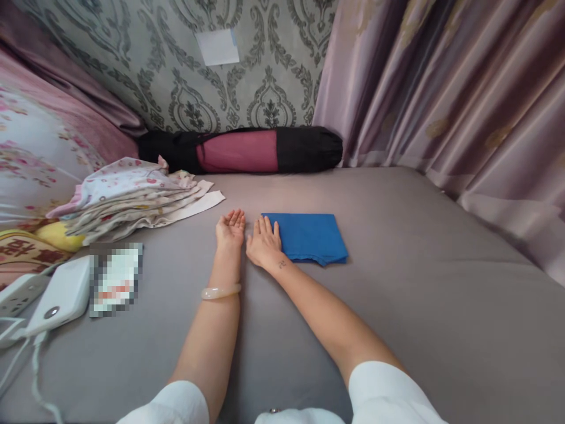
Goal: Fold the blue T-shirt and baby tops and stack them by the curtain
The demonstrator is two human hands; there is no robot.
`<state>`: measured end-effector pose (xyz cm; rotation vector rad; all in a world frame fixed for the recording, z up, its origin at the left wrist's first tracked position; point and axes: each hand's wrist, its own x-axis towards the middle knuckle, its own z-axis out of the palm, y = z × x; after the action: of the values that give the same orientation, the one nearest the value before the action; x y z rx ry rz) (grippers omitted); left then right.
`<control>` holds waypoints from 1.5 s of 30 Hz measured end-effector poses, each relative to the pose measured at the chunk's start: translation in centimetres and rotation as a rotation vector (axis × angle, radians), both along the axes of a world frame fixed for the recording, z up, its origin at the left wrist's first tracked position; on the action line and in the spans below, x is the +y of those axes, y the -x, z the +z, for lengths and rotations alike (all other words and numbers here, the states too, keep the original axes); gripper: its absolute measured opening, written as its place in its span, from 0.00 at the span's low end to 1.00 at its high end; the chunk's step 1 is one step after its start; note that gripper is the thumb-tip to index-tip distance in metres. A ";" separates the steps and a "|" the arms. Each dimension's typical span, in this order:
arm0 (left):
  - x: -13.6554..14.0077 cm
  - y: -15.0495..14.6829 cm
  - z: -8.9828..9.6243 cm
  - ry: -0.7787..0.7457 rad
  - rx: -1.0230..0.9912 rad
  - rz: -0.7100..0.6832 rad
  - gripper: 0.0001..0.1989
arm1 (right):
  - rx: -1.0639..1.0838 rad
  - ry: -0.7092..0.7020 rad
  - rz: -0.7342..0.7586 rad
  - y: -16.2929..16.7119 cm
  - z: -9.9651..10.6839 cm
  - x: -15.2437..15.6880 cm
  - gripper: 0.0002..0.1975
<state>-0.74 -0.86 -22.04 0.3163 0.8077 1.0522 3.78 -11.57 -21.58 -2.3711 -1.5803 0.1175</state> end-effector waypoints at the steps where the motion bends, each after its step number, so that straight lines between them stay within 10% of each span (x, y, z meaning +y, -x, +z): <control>1: 0.0 0.1 -0.1 0.003 -0.012 0.000 0.19 | 0.002 0.010 -0.002 0.2 -0.2 0.0 0.30; 25: -0.3 -0.6 0.3 -0.067 0.129 -0.055 0.19 | 0.057 0.009 -0.041 -2.6 -1.0 1.0 0.30; 39: -3.0 -2.6 -1.2 -1.208 0.966 -0.417 0.11 | -0.031 0.047 -0.225 -7.2 -1.2 -2.5 0.31; 45: -3.4 -2.3 -0.9 -1.336 1.155 -0.485 0.12 | -0.025 0.028 -0.228 -6.9 -1.7 -2.5 0.31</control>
<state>1.51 -4.30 -22.91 2.2781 0.8039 0.7312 10.71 -14.02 -23.29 -2.5631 -1.3148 0.0620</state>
